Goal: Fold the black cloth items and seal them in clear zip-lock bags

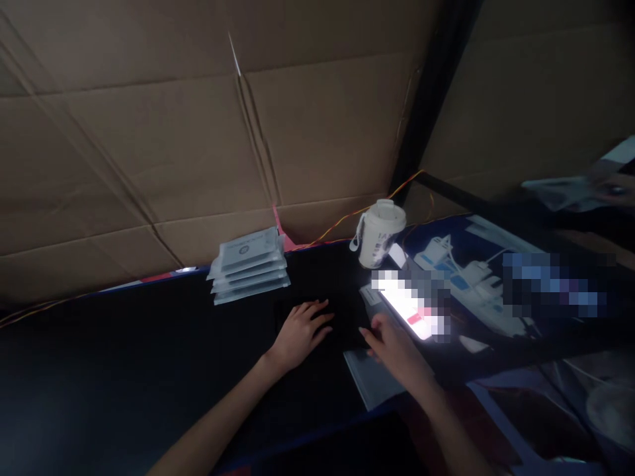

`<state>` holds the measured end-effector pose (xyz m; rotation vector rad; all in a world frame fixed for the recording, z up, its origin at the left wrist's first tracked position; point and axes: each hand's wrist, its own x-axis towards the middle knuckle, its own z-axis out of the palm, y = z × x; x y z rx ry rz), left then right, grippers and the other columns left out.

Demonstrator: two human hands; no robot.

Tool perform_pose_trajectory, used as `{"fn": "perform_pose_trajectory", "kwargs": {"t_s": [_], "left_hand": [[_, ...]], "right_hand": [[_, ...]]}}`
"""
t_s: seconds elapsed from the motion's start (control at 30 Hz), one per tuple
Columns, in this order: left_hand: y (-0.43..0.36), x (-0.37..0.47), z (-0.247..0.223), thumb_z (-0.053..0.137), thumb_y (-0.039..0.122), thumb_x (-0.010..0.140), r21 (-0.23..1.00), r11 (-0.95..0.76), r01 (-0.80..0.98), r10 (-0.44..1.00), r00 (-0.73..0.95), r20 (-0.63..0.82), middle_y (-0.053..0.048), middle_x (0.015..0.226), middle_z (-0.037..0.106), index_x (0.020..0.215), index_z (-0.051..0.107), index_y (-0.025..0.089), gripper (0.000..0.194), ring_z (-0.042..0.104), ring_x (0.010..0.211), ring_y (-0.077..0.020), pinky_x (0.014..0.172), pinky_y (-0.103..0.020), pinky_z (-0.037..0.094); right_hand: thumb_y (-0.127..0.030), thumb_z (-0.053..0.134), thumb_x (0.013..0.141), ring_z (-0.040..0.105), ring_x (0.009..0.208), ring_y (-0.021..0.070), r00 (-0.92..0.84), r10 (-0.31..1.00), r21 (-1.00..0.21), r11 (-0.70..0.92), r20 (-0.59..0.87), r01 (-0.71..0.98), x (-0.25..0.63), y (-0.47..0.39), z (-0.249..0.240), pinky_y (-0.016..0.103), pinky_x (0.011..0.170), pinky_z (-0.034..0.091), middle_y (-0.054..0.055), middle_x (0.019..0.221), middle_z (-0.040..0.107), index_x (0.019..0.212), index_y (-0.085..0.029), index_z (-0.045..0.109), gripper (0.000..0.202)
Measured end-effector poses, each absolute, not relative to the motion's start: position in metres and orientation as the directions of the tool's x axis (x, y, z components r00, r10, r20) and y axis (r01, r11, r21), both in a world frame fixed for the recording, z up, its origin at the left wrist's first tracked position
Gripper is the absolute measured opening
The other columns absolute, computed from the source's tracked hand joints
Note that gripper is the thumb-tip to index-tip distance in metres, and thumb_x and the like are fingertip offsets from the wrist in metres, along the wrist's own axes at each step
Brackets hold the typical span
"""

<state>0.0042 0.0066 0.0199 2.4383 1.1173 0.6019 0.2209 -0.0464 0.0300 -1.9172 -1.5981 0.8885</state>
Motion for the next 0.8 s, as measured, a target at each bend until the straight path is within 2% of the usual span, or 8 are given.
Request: {"fn": "perform_pose_trajectory", "kwargs": {"t_s": [0.1,0.17,0.3,0.4,0.47,0.57,0.7,0.8], "left_hand": [[0.007,0.001,0.019,0.058,0.043,0.087,0.877,-0.337,0.343,0.899,0.394,0.191,-0.003,0.125,0.063,0.107,0.069,0.028,0.027,0.051,0.121,-0.0246,0.107,-0.045,0.033],[0.01,-0.002,0.015,0.05,0.048,0.09,0.967,-0.184,0.174,0.961,0.237,0.14,-0.005,0.118,0.066,0.105,0.069,0.024,0.034,0.056,0.115,-0.024,0.107,-0.044,0.032],[0.021,-0.009,0.008,0.032,0.058,0.093,0.998,-0.04,-0.038,0.999,0.035,0.041,-0.012,0.103,0.07,0.098,0.066,0.014,0.056,0.064,0.1,-0.0254,0.098,-0.044,0.043],[0.03,-0.016,0.009,0.031,0.067,0.088,0.976,0.051,-0.212,0.999,0.004,-0.051,-0.013,0.097,0.071,0.092,0.065,0.014,0.064,0.067,0.095,-0.0263,0.092,-0.043,0.048],[0.033,-0.022,0.013,0.03,0.073,0.084,0.95,0.097,-0.297,0.995,0.013,-0.098,-0.013,0.096,0.072,0.09,0.065,0.014,0.068,0.067,0.096,-0.0268,0.091,-0.042,0.049],[0.034,-0.03,0.021,0.031,0.076,0.081,0.919,0.133,-0.372,0.991,0.036,-0.129,-0.014,0.1,0.071,0.09,0.065,0.014,0.071,0.066,0.099,-0.0282,0.091,-0.043,0.049],[0.035,-0.032,0.024,0.04,0.07,0.081,0.926,0.123,-0.357,0.992,0.038,-0.117,-0.016,0.099,0.071,0.089,0.066,0.013,0.063,0.066,0.099,-0.0295,0.091,-0.045,0.049],[0.036,-0.031,0.024,0.049,0.058,0.083,0.967,0.036,-0.252,0.999,-0.027,-0.045,-0.013,0.099,0.071,0.09,0.065,0.014,0.047,0.066,0.097,-0.0288,0.093,-0.047,0.046]], "right_hand": [[-0.039,0.052,0.085,0.068,0.066,0.0206,0.235,0.971,-0.892,-0.145,-0.045,0.427,0.21,-0.049,0.026,0.029,0.054,0.051,0.005,0.083,0.068,0.094,-0.023,0.042,0.021],[-0.043,0.056,0.082,0.068,0.08,0.0235,0.321,0.942,-0.915,-0.045,0.094,0.4,0.2,-0.05,0.027,0.033,0.062,0.055,0.01,0.092,0.068,0.099,-0.022,0.044,0.03],[-0.034,0.053,0.086,0.066,0.094,0.0241,0.336,0.877,-0.859,0.149,0.344,0.491,0.168,-0.052,0.038,0.036,0.076,0.055,0.014,0.103,0.066,0.106,-0.019,0.048,0.026],[-0.018,0.048,0.086,0.065,0.098,0.0219,0.158,0.862,-0.752,0.315,0.482,0.579,0.136,-0.057,0.043,0.037,0.084,0.054,0.012,0.106,0.066,0.111,-0.019,0.05,0.025],[-0.007,0.046,0.082,0.063,0.102,0.0203,-0.05,0.869,-0.681,0.419,0.492,0.601,0.115,-0.063,0.039,0.038,0.091,0.051,0.009,0.107,0.067,0.112,-0.02,0.051,0.033],[0.004,0.045,0.074,0.064,0.096,0.0193,-0.292,0.855,-0.593,0.509,0.428,0.624,0.093,-0.07,0.026,0.043,0.1,0.045,0.003,0.098,0.069,0.107,-0.022,0.056,0.043],[0.006,0.046,0.074,0.064,0.094,0.0195,-0.338,0.857,-0.58,0.513,0.39,0.632,0.088,-0.072,0.014,0.047,0.104,0.042,0.001,0.093,0.069,0.101,-0.023,0.059,0.041],[0.004,0.045,0.077,0.062,0.099,0.0183,-0.33,0.856,-0.596,0.514,0.397,0.616,0.097,-0.07,0.013,0.046,0.106,0.041,0.002,0.099,0.068,0.098,-0.023,0.06,0.037]]}}
